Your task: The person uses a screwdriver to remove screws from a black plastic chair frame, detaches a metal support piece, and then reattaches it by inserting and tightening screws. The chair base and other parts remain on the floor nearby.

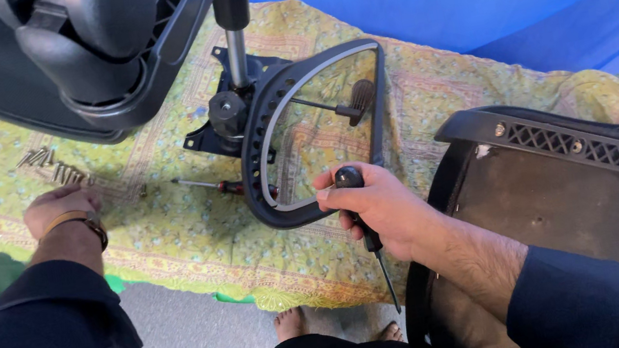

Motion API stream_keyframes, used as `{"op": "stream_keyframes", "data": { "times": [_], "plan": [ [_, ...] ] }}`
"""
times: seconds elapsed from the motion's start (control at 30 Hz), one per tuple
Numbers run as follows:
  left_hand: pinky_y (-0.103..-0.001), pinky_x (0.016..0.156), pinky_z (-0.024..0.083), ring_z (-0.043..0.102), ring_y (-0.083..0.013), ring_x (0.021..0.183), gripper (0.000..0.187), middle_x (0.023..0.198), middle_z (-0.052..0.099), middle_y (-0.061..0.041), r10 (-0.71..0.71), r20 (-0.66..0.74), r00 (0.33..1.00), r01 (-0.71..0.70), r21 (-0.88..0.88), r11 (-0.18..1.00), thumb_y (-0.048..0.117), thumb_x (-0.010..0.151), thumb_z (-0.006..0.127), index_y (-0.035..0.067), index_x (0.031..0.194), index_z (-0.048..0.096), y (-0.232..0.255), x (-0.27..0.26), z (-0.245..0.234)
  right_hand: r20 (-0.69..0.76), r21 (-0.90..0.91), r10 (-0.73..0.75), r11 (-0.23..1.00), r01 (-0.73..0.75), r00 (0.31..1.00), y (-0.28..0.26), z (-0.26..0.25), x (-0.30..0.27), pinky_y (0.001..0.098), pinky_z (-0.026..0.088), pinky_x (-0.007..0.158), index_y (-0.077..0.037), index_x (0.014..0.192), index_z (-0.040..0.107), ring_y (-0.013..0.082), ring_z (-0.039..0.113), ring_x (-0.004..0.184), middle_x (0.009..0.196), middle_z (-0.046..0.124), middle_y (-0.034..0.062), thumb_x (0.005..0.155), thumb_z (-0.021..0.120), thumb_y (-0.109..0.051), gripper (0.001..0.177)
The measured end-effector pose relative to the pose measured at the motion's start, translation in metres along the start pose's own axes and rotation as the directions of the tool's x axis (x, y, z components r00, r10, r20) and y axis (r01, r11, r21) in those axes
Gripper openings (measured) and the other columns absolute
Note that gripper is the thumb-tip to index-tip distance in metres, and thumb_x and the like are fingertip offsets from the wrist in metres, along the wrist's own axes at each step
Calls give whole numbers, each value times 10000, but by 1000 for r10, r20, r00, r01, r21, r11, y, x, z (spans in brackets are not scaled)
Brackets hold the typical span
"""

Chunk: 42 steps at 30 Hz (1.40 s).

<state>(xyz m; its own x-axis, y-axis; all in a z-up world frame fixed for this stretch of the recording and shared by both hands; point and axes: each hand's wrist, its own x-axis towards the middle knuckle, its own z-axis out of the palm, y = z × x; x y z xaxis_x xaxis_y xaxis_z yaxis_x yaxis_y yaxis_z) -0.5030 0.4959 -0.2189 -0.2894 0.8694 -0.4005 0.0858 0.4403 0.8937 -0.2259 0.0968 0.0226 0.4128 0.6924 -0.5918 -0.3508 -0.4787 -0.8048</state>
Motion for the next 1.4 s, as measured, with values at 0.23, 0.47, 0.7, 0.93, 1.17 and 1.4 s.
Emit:
{"op": "stream_keyframes", "data": {
  "times": [0.23, 0.47, 0.7, 0.93, 1.17, 1.4],
  "plan": [
    [-259, 600, 582, 705, -148, 678, 102, 841, 743, -76, 15, 66, 998, -18, 58, 998, -34, 861, 734, 13, 940, 778, 0, -3, 2, -12, -9, 21, 1000, -21, 1000, -1, -5, 0, 251, 424, 481, -70, 1143, 673, 81, 541, 612, 879, 671, 22, 860, 711, -153, 297],
    [-346, 742, 538, 686, -214, 778, 286, 875, 737, -94, 188, 20, 982, -165, 577, 800, 289, 774, 946, 98, 840, 744, 17, -29, 4, -12, -47, 36, 998, -36, 999, 4, -7, 2, 256, 437, 491, -71, 1128, 674, 81, 540, 611, 845, 625, 2, 857, 724, -139, 284],
    [-400, 839, 558, 692, -305, 933, 363, 1034, 683, -155, 359, 28, 933, -296, 628, 720, 248, 736, 958, 66, 920, 704, 16, -42, 15, -27, -17, 13, 1000, -14, 1000, 12, -21, -2, 260, 432, 490, -86, 1098, 677, 86, 536, 599, 796, 589, -9, 863, 724, -127, 243],
    [-407, 874, 535, 630, -370, 1038, 360, 1304, 533, -199, 439, 252, 862, -469, 723, 507, 122, 809, 826, 132, 1161, 751, 17, -46, 26, -29, -30, -20, 999, 19, 999, 11, -26, -2, 267, 423, 488, -66, 1093, 676, 89, 532, 589, 757, 571, -13, 870, 723, -125, 236],
    [-436, 1001, 499, 620, -369, 1130, 229, 1142, 677, -228, 393, 440, 807, -547, 808, 219, 143, 897, 768, 62, 1111, 761, 24, -39, 32, -52, -33, -8, 999, 6, 999, 6, -23, -4, 261, 450, 509, -73, 1101, 678, 79, 541, 602, 756, 574, -15, 875, 719, -140, 240],
    [-432, 836, 551, 663, -367, 973, 99, 1103, 672, -240, 491, 281, 824, -477, 813, 335, 106, 934, 719, 60, 1022, 721, -4, -15, 35, -46, -20, -27, 999, 26, 999, 11, -25, -6, 261, 444, 506, -67, 1095, 676, 82, 538, 602, 755, 564, -15, 876, 723, -128, 232]
  ]
}}
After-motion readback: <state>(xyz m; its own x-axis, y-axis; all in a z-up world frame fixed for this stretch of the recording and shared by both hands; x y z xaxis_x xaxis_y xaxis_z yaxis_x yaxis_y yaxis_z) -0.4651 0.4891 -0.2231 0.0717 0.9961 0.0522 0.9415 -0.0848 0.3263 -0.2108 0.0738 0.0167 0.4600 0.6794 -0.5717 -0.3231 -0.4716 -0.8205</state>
